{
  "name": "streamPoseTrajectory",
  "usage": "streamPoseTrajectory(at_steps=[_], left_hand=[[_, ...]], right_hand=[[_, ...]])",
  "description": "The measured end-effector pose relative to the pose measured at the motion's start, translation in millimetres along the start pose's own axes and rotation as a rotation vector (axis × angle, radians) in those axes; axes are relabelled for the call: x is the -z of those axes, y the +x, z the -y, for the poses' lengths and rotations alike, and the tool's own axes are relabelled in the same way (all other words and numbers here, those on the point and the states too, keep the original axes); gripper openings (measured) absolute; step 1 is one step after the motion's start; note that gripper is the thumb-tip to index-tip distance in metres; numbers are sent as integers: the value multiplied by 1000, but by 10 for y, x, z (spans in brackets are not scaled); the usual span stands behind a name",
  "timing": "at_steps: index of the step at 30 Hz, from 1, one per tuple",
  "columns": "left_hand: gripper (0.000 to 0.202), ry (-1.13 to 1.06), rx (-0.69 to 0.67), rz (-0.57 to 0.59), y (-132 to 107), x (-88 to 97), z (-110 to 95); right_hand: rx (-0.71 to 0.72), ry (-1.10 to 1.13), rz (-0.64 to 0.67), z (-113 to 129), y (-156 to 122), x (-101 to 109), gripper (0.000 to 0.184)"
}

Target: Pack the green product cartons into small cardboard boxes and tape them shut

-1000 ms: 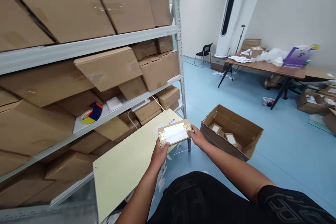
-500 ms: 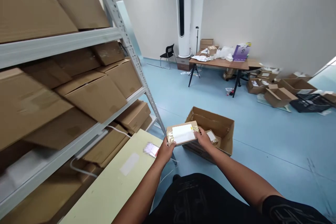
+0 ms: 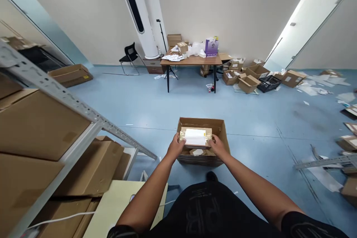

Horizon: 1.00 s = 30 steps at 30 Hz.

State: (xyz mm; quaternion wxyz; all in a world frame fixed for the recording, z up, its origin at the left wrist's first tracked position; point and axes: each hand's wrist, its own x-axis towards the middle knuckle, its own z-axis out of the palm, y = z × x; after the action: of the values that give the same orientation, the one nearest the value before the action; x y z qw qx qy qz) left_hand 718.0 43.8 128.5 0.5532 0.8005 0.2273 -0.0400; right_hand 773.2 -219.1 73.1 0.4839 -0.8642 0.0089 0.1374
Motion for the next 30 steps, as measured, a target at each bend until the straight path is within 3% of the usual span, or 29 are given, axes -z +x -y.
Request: streamPoseTrajectory(at_steps=[3,7,12,16,19,23,27,30], left_hand=[[63,-67,47,-27,251,-188,57],[49,-137,119,-85,283,-353,295],[52,-180,241,-260,-16,-504,474],[52,-223,345,-407,-378,-554,435],[46,-223,364,-514,-752,-528,395],[38,-227,359,-681,-1431,-508,407],[34,-303,399,-862,-2293,-605,561],[36,-381,447,-979,-3024,-755,779]], right_hand=[[-41,-119,26,-246,384,126,59],[-88,-211,182,-537,846,257,45],[12,-261,380,-552,1318,284,36],[122,-303,537,-309,1524,57,33],[228,-300,654,-97,1443,-203,33],[391,-302,827,160,1074,-521,34],[551,-318,997,335,552,-838,37],[587,-315,1108,354,35,-1112,39]])
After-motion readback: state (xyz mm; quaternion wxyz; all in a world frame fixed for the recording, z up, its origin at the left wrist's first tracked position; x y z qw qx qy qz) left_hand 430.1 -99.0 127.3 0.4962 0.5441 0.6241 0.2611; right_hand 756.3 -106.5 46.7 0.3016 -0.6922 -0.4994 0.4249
